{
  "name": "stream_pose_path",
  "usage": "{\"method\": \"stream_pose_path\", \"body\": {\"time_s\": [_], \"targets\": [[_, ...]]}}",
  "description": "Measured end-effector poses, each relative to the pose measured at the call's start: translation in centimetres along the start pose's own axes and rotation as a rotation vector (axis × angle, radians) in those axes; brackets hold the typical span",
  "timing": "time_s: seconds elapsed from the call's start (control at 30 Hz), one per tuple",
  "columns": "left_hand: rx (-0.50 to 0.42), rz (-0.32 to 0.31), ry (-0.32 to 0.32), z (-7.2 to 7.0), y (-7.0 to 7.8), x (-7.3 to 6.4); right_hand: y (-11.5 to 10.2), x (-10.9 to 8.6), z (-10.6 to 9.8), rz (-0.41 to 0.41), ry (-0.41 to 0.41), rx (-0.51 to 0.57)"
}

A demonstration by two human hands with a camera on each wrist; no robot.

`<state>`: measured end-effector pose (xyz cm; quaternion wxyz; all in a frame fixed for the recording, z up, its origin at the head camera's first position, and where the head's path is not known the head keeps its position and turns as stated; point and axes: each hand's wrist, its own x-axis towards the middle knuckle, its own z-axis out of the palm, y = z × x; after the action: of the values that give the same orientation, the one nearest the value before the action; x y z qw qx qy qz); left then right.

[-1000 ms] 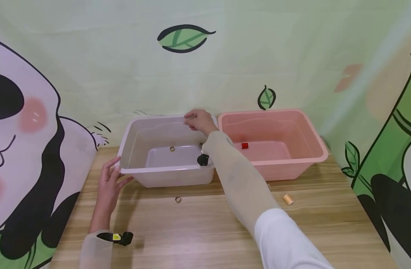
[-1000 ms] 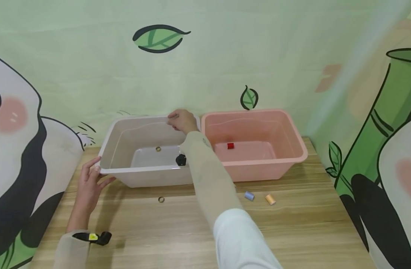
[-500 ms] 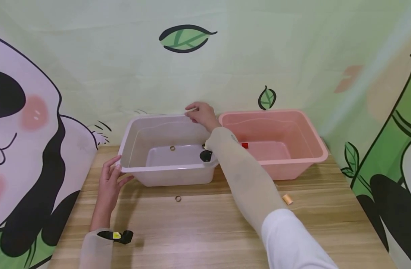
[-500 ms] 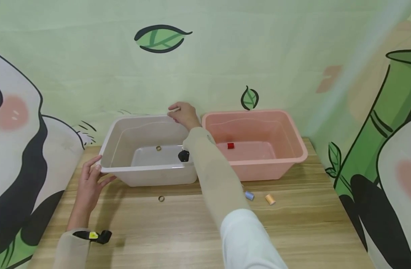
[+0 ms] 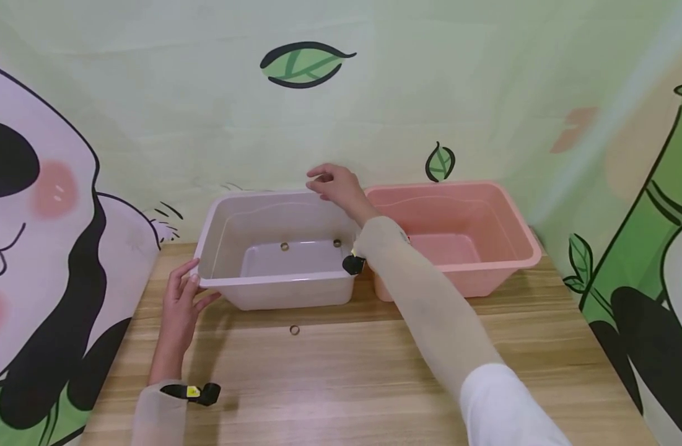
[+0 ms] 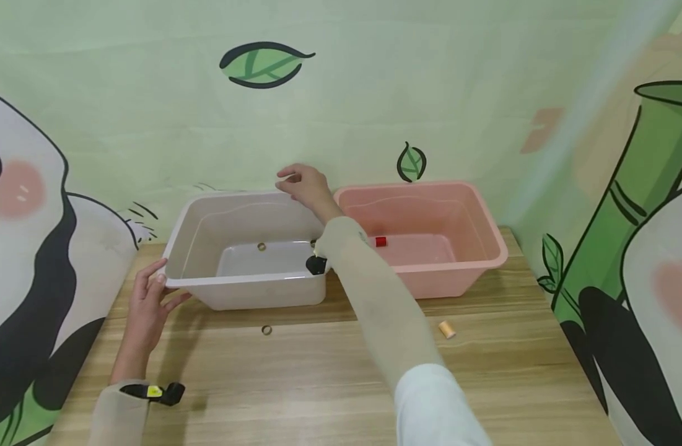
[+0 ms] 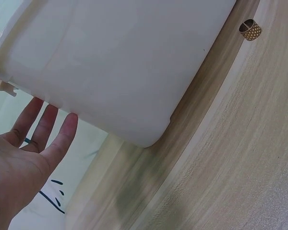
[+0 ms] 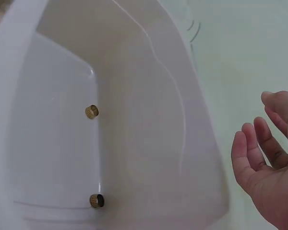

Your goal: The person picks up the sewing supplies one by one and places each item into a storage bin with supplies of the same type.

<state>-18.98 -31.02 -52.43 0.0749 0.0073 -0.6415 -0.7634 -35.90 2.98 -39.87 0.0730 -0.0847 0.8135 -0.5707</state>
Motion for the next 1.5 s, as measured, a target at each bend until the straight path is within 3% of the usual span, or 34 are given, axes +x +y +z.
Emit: {"method": "stream_pose_path", "body": {"time_s": [0.43, 0.67, 0.87, 1.23, 1.5], "targets": [[0.008, 0.006, 0.001, -0.5, 0.1, -0.3, -0.9, -2.6, -0.8, -0.118, -0.003, -0.043], [0.001, -0.008, -0.023, 0.3, -0.1, 0.2, -1.2, -4.2, -1.7, -0.165, -0.005, -0.101], [0.021, -0.018, -0.027, 0.9, -0.3, 0.5, -1.5, -5.5, -2.4, -0.178, -0.009, -0.115], [0.025, -0.008, -0.039, 0.5, -0.4, 0.8, -2.0, -8.2, -2.4, -0.17, -0.011, -0.092], [0.034, -0.016, -0.036, 0.5, -0.2, 0.8, -0.6, -11.1, -1.8, -0.155, -0.012, -0.07]]}}
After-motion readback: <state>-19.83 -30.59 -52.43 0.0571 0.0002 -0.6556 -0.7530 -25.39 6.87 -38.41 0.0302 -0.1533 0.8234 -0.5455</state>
